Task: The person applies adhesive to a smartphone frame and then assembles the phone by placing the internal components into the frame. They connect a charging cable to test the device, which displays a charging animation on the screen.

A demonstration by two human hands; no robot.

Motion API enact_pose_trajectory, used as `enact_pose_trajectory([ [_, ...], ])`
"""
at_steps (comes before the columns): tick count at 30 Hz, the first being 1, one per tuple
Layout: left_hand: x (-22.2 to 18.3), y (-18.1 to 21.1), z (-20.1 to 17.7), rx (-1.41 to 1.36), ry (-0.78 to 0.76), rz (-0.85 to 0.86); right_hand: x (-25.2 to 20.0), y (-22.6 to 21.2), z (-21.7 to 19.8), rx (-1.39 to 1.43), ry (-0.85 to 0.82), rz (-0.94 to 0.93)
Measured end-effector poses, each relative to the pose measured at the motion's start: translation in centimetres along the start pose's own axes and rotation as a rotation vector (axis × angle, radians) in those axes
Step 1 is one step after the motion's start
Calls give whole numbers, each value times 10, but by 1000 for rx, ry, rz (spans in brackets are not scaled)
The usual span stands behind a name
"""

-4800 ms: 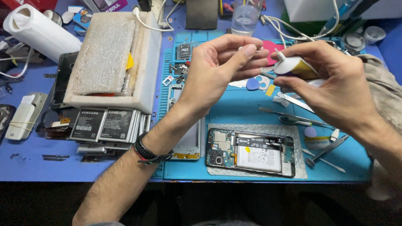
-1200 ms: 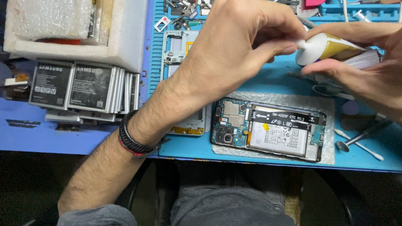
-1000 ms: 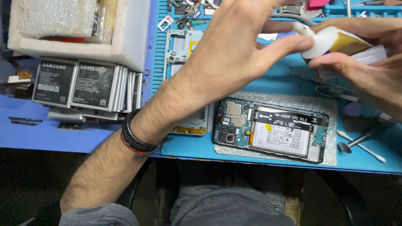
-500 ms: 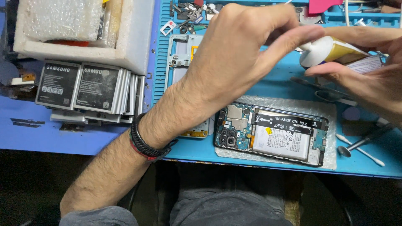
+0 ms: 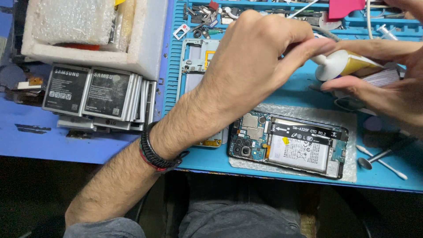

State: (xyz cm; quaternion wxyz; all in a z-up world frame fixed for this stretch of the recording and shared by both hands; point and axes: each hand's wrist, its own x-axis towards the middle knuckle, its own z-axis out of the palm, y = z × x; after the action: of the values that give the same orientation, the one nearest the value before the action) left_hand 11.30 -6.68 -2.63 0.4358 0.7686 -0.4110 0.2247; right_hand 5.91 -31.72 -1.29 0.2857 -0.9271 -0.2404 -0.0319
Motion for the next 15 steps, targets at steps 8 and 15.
enact_pose_trajectory([
  [8, -2, 5, -9, -380, -178, 106, -2, -6, 0, 171, 53, -121],
  [15, -1, 5, -3, -145, -95, 9, -3, 3, 1, 133, 77, 199],
])
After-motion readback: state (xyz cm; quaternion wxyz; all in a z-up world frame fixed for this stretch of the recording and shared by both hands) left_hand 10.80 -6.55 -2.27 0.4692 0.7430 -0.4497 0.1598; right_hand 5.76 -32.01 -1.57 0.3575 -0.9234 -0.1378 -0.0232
